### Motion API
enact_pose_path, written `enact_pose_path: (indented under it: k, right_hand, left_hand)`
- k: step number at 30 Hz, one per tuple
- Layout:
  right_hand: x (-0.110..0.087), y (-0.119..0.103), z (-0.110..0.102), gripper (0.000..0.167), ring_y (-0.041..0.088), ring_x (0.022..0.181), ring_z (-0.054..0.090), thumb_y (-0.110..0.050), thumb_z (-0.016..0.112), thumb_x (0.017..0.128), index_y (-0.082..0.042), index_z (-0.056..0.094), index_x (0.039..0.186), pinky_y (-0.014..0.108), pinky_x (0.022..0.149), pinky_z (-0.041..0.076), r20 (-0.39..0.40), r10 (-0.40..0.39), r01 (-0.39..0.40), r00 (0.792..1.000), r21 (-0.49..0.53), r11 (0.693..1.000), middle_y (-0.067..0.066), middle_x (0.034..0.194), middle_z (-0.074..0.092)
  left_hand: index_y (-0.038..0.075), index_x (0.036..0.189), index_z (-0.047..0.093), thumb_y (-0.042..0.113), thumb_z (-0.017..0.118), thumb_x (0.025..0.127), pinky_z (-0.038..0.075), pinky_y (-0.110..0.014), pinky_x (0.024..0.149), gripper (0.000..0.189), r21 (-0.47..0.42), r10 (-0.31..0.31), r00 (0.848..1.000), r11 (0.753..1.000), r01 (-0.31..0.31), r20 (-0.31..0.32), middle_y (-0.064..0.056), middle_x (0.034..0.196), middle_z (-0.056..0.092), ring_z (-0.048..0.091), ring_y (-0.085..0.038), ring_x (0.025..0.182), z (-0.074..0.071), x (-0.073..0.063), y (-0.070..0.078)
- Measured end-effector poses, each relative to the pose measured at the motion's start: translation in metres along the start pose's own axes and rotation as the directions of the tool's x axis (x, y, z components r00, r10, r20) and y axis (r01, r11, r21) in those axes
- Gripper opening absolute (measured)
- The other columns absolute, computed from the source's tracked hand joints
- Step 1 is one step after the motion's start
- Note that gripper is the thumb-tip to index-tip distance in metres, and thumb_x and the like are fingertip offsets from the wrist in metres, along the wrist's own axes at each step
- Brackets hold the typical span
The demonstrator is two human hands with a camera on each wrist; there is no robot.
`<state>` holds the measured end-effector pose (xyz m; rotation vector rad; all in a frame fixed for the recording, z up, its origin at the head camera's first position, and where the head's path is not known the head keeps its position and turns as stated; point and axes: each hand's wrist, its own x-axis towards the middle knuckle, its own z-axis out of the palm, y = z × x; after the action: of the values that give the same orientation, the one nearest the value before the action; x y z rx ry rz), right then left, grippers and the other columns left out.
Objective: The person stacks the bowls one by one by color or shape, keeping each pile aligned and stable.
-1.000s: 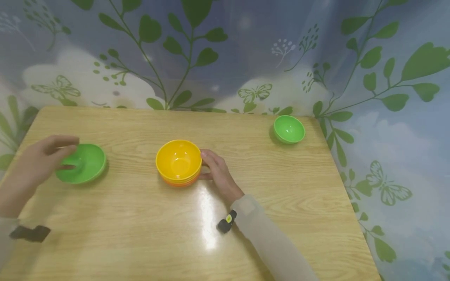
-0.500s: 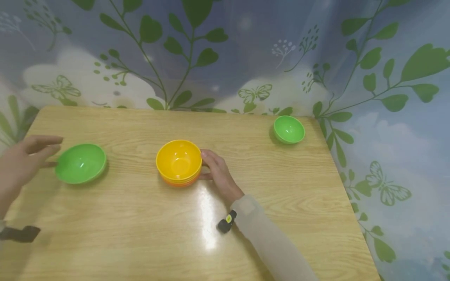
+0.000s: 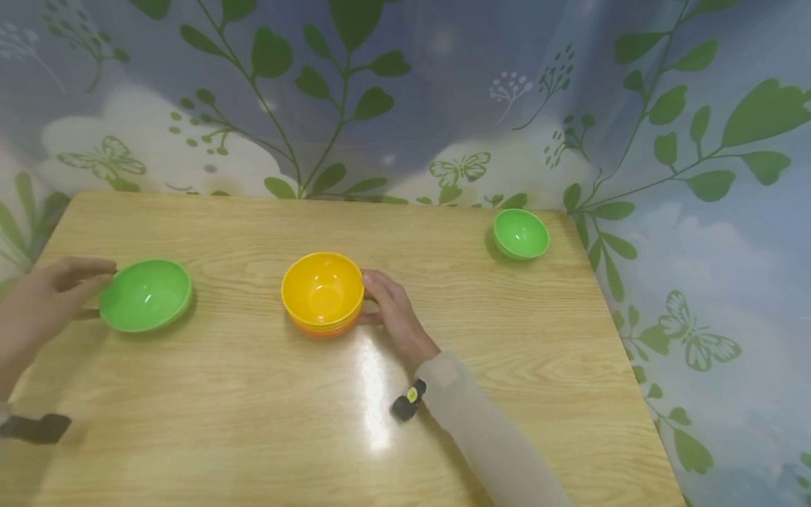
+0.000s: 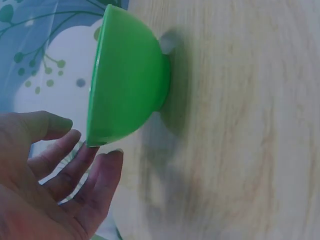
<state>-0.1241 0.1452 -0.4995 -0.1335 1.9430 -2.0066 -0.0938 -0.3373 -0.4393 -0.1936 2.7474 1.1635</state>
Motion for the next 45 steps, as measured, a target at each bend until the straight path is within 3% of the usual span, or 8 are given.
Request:
enact_pose_path:
  k: [5,12,14,23,28,32,39,45]
  right_hand:
    - [0.001,0.0,0.0,0.058,0.03,0.145,0.06,-0.049,0.042,0.114,-0.008,0.061,0.152,0.038,0.089,0.069,-0.008,0.002,-0.002,1.0,-0.012,1.0,0.008,0.155,0.06]
    - [0.001,0.001,-0.001,0.059,0.03,0.145,0.059,-0.047,0.041,0.114,-0.006,0.06,0.152,0.039,0.089,0.07,-0.007,0.002,-0.002,1.0,-0.007,1.0,0.011,0.155,0.06]
    - [0.001,0.001,-0.001,0.059,0.03,0.145,0.059,-0.048,0.041,0.114,-0.006,0.06,0.152,0.038,0.089,0.07,-0.007,0.001,-0.001,1.0,-0.006,1.0,0.012,0.155,0.059]
    - [0.0,0.001,-0.001,0.057,0.029,0.145,0.059,-0.049,0.041,0.114,-0.01,0.061,0.151,0.036,0.088,0.069,-0.004,0.007,-0.007,1.0,-0.01,1.0,0.007,0.155,0.06]
    - [0.0,0.0,-0.001,0.056,0.028,0.146,0.058,-0.049,0.04,0.115,-0.011,0.061,0.151,0.036,0.089,0.069,-0.003,0.012,-0.012,1.0,-0.019,1.0,0.005,0.155,0.06]
    - [0.0,-0.001,0.0,0.056,0.028,0.146,0.058,-0.047,0.039,0.116,-0.01,0.061,0.151,0.036,0.089,0.069,-0.006,0.013,-0.013,1.0,-0.022,1.0,0.006,0.155,0.06]
    - [0.0,0.001,-0.001,0.055,0.028,0.146,0.058,-0.046,0.039,0.116,-0.01,0.06,0.152,0.035,0.088,0.069,-0.004,0.009,-0.009,1.0,-0.015,1.0,0.007,0.155,0.06]
    - [0.001,0.002,-0.001,0.056,0.029,0.145,0.059,-0.047,0.04,0.115,-0.009,0.06,0.152,0.036,0.088,0.069,-0.003,0.006,-0.006,1.0,-0.01,1.0,0.008,0.155,0.06]
  left_hand:
    - [-0.003,0.16,0.046,0.037,0.05,0.116,0.063,-0.016,0.07,0.06,-0.067,0.0,1.0,0.998,0.001,0.016,0.004,0.131,0.058,0.051,0.019,0.093,0.005,0.003,-0.009]
    - [0.004,0.166,0.04,0.041,0.053,0.115,0.063,-0.017,0.073,0.064,-0.147,-0.045,0.998,0.988,0.053,0.052,0.009,0.134,0.054,0.049,0.017,0.099,0.011,0.003,-0.018]
    - [0.008,0.167,0.041,0.042,0.055,0.114,0.063,-0.017,0.074,0.064,-0.175,-0.059,0.997,0.982,0.067,0.054,0.018,0.128,0.053,0.05,0.017,0.099,0.013,0.002,-0.02]
    - [0.024,0.158,0.049,0.04,0.057,0.114,0.066,-0.022,0.073,0.048,-0.346,-0.107,0.991,0.929,0.127,0.075,0.029,0.114,0.053,0.06,0.012,0.096,0.021,0.002,-0.023]
    - [0.04,0.136,0.055,0.031,0.058,0.114,0.065,-0.021,0.068,0.024,-0.46,-0.116,0.99,0.877,0.139,0.078,0.027,0.112,0.057,0.062,0.008,0.093,0.024,0.002,-0.026]
    - [0.038,0.138,0.056,0.031,0.058,0.114,0.065,-0.021,0.068,0.025,-0.507,-0.125,0.989,0.849,0.15,0.084,0.025,0.113,0.058,0.063,0.007,0.094,0.027,0.001,-0.028]
    - [0.033,0.129,0.063,0.023,0.063,0.112,0.066,-0.021,0.068,0.02,-0.703,-0.107,0.988,0.693,0.157,0.115,0.017,0.113,0.064,0.068,0.004,0.094,0.029,0.002,-0.033]
    - [0.032,0.133,0.062,0.025,0.064,0.112,0.066,-0.021,0.07,0.023,-0.703,-0.104,0.987,0.693,0.161,0.123,0.022,0.118,0.064,0.066,0.005,0.098,0.029,0.004,-0.031]
